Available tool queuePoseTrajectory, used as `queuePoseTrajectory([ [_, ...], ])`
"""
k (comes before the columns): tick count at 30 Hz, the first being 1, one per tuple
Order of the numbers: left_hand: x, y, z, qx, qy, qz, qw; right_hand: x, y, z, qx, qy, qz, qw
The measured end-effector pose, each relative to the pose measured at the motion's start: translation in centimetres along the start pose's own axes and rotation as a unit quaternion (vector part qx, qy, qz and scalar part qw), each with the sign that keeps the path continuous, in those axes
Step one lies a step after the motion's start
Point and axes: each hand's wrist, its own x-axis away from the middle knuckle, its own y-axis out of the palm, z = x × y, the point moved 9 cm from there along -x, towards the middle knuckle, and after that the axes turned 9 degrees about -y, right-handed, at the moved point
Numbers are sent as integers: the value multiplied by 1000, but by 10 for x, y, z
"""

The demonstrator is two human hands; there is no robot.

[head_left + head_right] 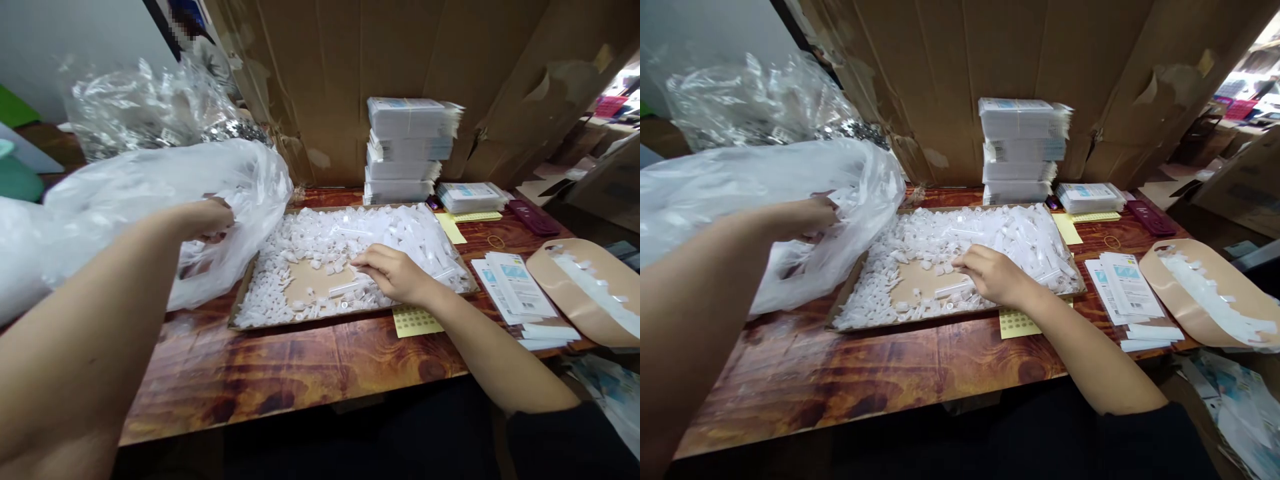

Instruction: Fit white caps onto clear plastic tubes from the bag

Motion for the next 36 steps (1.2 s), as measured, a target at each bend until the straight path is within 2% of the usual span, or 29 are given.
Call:
queuePoseTrajectory([
  [3, 35, -5, 5, 8, -12, -23, 1000, 4, -7, 2, -27, 15, 34, 999],
  [5, 62, -3, 11, 52, 22, -23, 998, 5, -11, -2, -56, 23, 55, 997],
  [6, 77, 2, 17, 95, 66, -32, 993, 5, -13, -4, -78, 29, 70, 994],
  [8, 102, 23, 15, 185, 84, -87, 975, 6, -18, -6, -137, 54, 108, 983],
  [11, 133, 69, 12, 334, 88, -202, 917, 10, -22, -2, -234, 118, 161, 951],
  [14, 153, 110, 17, 374, 101, -275, 880, 12, -23, -2, -276, 138, 186, 933],
  [17, 164, 140, 25, 411, 95, -334, 843, 8, -26, -10, -240, 100, 182, 948],
  [21, 171, 161, 31, 484, 53, -397, 778, 3, -26, -32, -124, -1, 168, 978],
  [24, 171, 166, 27, 525, 10, -400, 751, 4, -21, -50, -28, -70, 174, 982],
  [30, 177, 168, 12, 591, -76, -339, 728, 2, -5, -78, 113, -138, 164, 970],
  [36, 189, 180, 7, 609, -95, -352, 705, 2, 5, -79, 158, -157, 159, 962],
])
